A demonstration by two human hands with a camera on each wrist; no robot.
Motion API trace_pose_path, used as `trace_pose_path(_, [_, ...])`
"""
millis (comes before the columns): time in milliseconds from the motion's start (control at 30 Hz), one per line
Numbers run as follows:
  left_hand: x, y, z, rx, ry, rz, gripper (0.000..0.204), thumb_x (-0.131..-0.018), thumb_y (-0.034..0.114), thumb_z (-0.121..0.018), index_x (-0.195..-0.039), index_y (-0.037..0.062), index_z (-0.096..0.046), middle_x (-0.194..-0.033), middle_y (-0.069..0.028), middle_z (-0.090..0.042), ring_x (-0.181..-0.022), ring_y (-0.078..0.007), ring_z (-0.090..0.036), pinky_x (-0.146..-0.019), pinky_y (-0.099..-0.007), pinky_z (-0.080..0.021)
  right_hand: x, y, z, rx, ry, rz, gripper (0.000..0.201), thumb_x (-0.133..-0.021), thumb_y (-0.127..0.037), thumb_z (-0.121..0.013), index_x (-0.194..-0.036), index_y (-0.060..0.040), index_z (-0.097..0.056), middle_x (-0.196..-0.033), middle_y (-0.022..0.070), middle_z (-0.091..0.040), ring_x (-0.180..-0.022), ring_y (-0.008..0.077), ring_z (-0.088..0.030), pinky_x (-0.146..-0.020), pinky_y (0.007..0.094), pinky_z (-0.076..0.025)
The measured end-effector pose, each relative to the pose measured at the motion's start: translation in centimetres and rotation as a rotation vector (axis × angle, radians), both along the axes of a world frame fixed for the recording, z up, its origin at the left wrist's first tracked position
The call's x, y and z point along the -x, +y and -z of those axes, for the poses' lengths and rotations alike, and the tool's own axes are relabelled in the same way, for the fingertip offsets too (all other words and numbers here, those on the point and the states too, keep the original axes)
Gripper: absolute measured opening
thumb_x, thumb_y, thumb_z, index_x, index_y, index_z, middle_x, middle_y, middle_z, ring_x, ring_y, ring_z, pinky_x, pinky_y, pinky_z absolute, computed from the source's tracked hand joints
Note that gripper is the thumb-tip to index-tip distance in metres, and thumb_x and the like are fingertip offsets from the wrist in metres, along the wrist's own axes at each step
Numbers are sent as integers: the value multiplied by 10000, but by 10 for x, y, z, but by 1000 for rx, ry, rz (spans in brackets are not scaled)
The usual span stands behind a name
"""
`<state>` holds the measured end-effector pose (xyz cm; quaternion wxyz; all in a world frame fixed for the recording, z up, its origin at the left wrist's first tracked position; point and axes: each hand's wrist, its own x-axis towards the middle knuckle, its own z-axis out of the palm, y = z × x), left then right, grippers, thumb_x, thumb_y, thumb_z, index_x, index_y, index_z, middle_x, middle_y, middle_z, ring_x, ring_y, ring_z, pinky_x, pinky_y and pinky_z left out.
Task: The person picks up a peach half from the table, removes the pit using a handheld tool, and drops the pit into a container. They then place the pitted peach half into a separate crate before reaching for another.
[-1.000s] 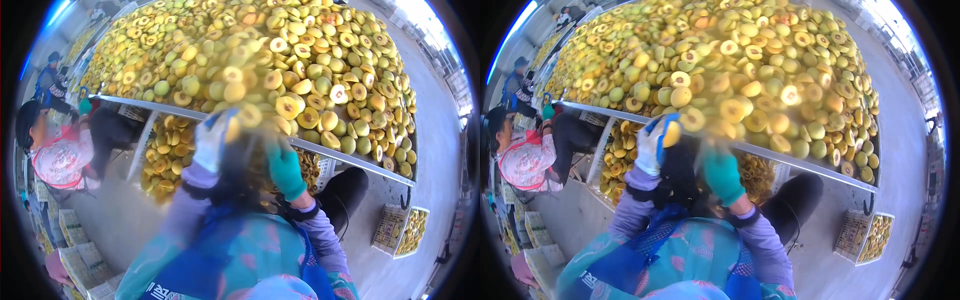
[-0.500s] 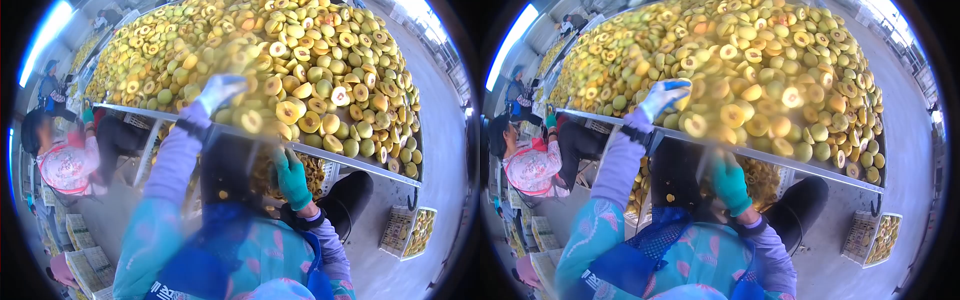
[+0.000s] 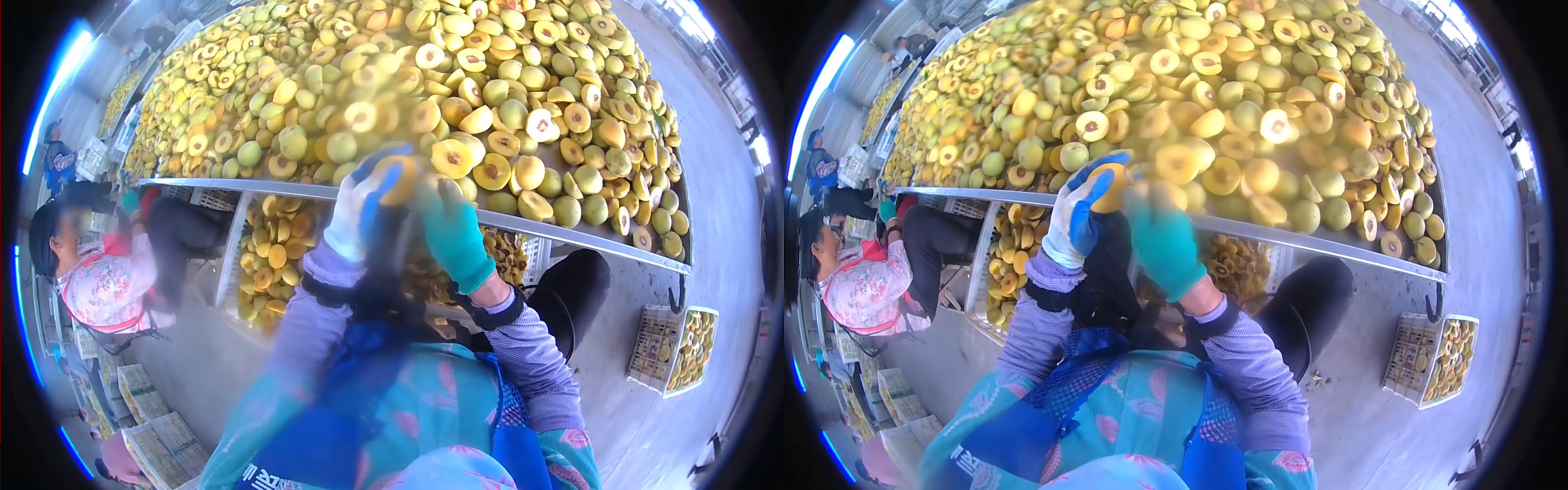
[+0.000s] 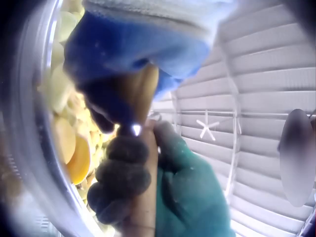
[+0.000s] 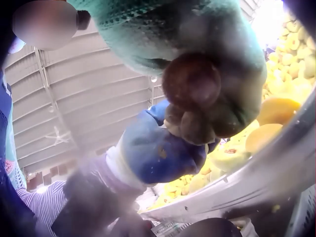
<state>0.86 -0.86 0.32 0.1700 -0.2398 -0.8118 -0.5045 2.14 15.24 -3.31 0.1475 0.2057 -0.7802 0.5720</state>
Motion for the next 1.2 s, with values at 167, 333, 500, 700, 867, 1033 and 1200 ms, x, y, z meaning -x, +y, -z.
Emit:
trace_pose_path(167, [-9, 14, -1, 87, 107, -96, 347, -849, 175, -578, -1159, 20, -570, -1189, -156, -579, -1024, -291, -597, -873, -359, -483, -12, 5, -7, -236, 284, 134, 143, -927, -172, -545, -952, -35, -514, -728, 159, -562, -629, 331, -558, -535, 401, -437])
trace_pose_path(333, [-15, 30, -14, 359, 166, -221, 398, -914, 300, -465, -1189, 24, -548, -1166, -158, -599, -1030, -343, -586, -882, -396, -468, -17, 6, 4, -259, 128, 129, 172, -931, -199, -544, -911, -40, -479, -630, 186, -534, -556, 383, -542, -472, 436, -412])
trace_pose_path(500, [-12, 29, 17, 163, 72, -222, 315, -900, 167, -481, -1155, -1, -558, -1114, -148, -617, -1018, -295, -603, -872, -353, -478, -22, 4, 5, -139, -103, 53, 183, -935, -201, -533, -948, -30, -469, -632, 197, -537, -568, 393, -552, -465, 451, -398])
trace_pose_path(700, [-15, 39, 11, 131, 150, -93, 257, -863, 40, -506, -1082, -10, -631, -1082, -127, -641, -983, -218, -620, -870, -304, -478, -43, 2, 19, -118, -18, 88, 187, -937, -188, -526, -934, -5, -483, -693, 213, -554, -607, 387, -551, -501, 442, -410])
trace_pose_path(867, [-35, 39, 31, 84, -114, -28, 237, -842, 30, -538, -1042, -7, -659, -1040, -122, -650, -932, -189, -626, -840, -285, -486, -73, -4, 47, -221, 124, 211, 151, -923, -161, -544, -946, -15, -515, -711, 160, -565, -611, 305, -557, -505, 388, -412])
trace_pose_path(1033, [-52, 44, 55, 197, -274, 12, 233, -830, 33, -570, -1040, 19, -671, -1009, -108, -654, -904, -181, -632, -803, -273, -496, -101, 15, 67, -254, 127, 40, 139, -899, -164, -580, -966, -47, -547, -730, 62, -559, -554, 186, -535, -484, 310, -431])
trace_pose_path(1200, [-50, 54, 80, 258, -398, 31, 217, -805, 83, -617, -1011, 43, -674, -944, -134, -652, -864, -249, -642, -775, -303, -509, -104, 34, 68, 463, -881, -388, 221, -970, -172, -441, -1052, -10, -567, -910, 79, -605, -746, 188, -583, -657, 295, -482])
